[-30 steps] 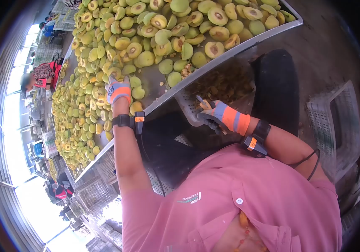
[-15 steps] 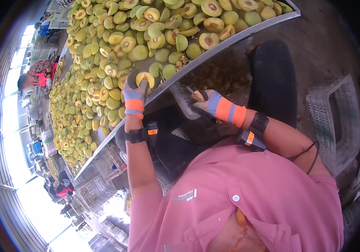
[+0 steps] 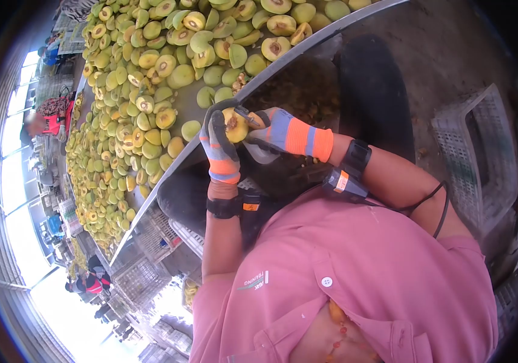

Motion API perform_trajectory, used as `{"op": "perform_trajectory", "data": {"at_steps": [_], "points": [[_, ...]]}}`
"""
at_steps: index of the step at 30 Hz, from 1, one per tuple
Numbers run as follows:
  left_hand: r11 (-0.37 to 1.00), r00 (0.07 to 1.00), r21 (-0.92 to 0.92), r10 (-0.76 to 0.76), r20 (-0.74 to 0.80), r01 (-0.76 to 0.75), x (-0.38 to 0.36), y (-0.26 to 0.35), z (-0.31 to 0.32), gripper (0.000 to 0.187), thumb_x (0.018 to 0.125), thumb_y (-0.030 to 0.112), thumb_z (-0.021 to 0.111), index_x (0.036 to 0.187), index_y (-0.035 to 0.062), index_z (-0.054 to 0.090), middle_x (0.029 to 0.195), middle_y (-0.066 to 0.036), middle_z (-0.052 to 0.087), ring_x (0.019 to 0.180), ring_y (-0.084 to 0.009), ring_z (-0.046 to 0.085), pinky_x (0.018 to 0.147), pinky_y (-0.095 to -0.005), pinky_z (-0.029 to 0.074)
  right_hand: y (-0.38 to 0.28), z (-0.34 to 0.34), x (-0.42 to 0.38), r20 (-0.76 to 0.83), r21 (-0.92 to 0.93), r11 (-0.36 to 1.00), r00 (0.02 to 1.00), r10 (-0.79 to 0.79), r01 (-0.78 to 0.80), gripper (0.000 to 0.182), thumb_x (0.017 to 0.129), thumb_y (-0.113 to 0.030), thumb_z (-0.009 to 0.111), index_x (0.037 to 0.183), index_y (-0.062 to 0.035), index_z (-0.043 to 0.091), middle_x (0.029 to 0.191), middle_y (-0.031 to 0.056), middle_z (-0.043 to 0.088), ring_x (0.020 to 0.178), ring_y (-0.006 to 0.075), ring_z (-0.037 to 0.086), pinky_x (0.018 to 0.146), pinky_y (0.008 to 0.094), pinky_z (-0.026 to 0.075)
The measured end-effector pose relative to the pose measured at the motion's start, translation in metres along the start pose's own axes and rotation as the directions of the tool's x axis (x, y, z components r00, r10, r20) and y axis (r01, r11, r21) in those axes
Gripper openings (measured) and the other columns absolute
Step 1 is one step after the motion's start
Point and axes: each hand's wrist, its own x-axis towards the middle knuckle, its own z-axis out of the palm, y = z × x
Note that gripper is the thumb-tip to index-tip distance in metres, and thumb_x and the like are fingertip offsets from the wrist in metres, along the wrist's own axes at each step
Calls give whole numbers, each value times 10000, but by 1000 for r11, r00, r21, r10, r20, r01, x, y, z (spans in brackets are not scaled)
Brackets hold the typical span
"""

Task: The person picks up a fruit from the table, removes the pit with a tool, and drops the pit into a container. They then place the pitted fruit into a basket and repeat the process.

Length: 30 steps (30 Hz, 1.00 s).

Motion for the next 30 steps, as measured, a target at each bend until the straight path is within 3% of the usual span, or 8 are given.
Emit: {"op": "perform_trajectory", "data": {"at_steps": [2, 6, 15, 17, 20, 24, 26, 30], "points": [[928, 977, 308, 212, 29, -210, -4, -21, 1, 419, 663, -30, 692, 1070, -33, 593, 974, -160, 661, 850, -298, 653, 756, -350, 516, 1, 0, 1, 6, 10, 997, 997, 71, -71, 196, 830, -199, 689, 959, -53, 671, 741, -16, 614, 649, 60, 523, 588, 247, 440], [976, 986, -174, -149, -73, 134, -7, 4, 14, 251, 796, -5, 599, 1046, -39, 600, 930, -146, 661, 837, -248, 647, 744, -318, 509, -7, -2, -7, 10, -8, 996, 996, 94, -94, 210, 825, -225, 684, 932, -45, 668, 720, -6, 615, 627, 74, 524, 563, 262, 439], [983, 986, -65, -168, 20, 169, -5, 18, 7, 207, 944, 59, 443, 998, -41, 616, 850, -108, 639, 757, -177, 589, 685, -295, 483, 13, -3, -5, 169, 26, 1000, 986, 4, -8, 292, 761, -245, 696, 782, 41, 642, 632, 49, 592, 541, 109, 514, 480, 301, 426], [964, 962, -79, -241, 128, 252, -2, 20, -2, 266, 983, 152, 425, 967, -7, 638, 836, -67, 623, 759, -132, 553, 700, -284, 463, 6, -9, -9, 275, 54, 990, 955, 110, -129, 277, 757, -230, 693, 781, 42, 643, 636, 48, 597, 551, 106, 524, 486, 298, 428], [996, 1000, 91, -4, 8, 3, -8, 9, 4, 200, 946, 69, 455, 947, -4, 641, 816, -85, 638, 736, -163, 579, 685, -295, 470, 20, -8, -2, 276, 63, 998, 961, -13, -4, 253, 750, -220, 690, 769, 28, 646, 627, 39, 591, 536, 114, 531, 469, 300, 425], [980, 977, -45, -197, -82, 194, -14, 13, 13, 148, 892, 13, 501, 938, -3, 640, 839, -131, 655, 752, -261, 627, 687, -327, 490, 12, -5, -14, 173, -16, 994, 979, -108, 112, 219, 742, -220, 690, 734, -6, 647, 597, 16, 565, 481, 132, 525, 425, 306, 413], [953, 956, -92, -293, -31, 289, -15, 24, 11, 147, 873, 3, 507, 934, 2, 640, 850, -151, 656, 762, -311, 638, 683, -345, 501, 4, -11, -16, 241, -34, 998, 969, 60, -53, 206, 741, -219, 690, 728, -18, 647, 589, 9, 555, 458, 137, 512, 409, 306, 405], [967, 997, 244, 76, 4, -75, -12, 25, 4, 192, 934, 43, 456, 996, -39, 619, 874, -138, 653, 770, -221, 619, 682, -319, 491, 14, -14, -12, 376, 94, 992, 926, 40, -81, 199, 741, -219, 693, 728, -25, 647, 594, 8, 556, 443, 139, 504, 405, 297, 399]]}}
